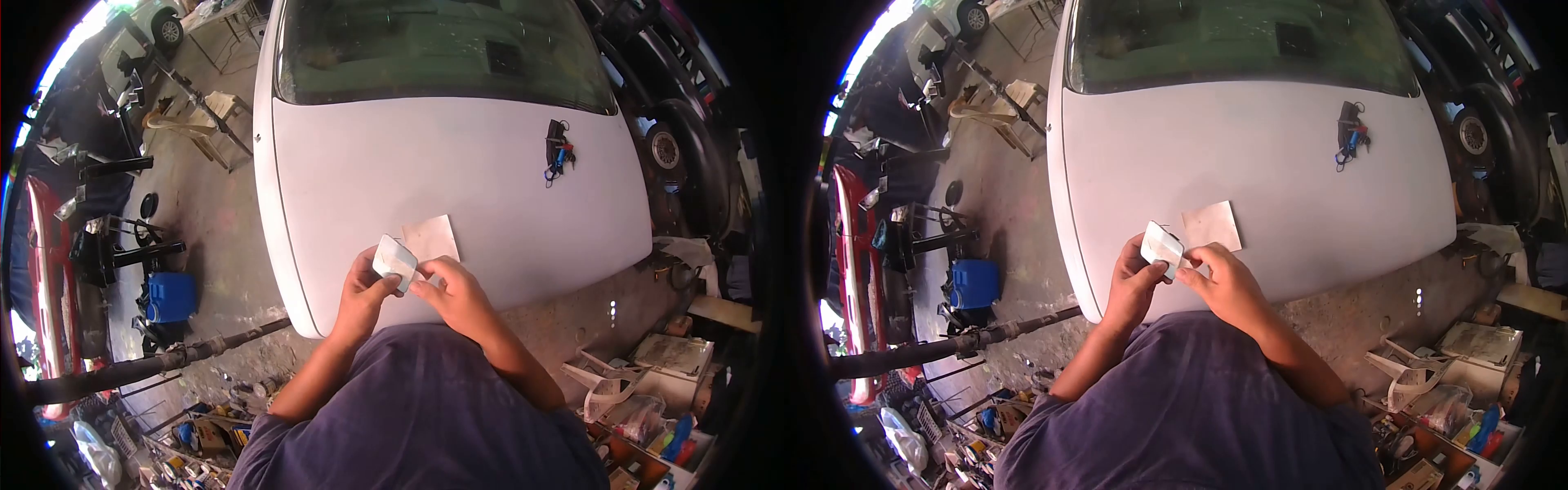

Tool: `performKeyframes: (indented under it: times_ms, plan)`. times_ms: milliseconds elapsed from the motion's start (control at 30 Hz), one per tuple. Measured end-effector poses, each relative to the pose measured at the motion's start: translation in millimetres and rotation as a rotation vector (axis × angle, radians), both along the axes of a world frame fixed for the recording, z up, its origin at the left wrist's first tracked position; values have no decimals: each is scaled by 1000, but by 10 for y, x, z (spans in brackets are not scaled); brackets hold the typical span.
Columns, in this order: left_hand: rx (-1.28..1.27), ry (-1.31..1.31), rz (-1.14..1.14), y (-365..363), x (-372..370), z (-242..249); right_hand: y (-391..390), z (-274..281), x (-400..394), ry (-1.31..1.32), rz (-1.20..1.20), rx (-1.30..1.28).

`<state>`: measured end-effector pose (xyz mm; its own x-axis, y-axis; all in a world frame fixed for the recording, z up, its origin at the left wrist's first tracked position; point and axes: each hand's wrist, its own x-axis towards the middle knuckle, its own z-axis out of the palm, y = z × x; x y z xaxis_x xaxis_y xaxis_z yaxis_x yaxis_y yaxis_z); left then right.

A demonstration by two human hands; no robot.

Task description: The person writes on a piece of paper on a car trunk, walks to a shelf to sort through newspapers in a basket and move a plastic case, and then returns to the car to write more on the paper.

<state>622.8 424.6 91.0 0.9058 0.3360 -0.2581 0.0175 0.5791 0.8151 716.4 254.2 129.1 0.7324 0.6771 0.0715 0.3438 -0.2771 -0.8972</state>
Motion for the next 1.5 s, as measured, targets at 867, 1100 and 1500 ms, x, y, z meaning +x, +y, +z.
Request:
performKeyframes:
  times_ms: [867, 1100, 1500]
  plan:
    - [926, 257, -266, 313, 43, -615, -513, -307, 1360, 66, -310, -786]
    - [1315, 247, -138, 299, 119, -707, -546, -492, 1188, -406, -571, -825]
    - [1493, 382, 252, 425, 260, -642, -259, -343, 622, 870, -248, 64]
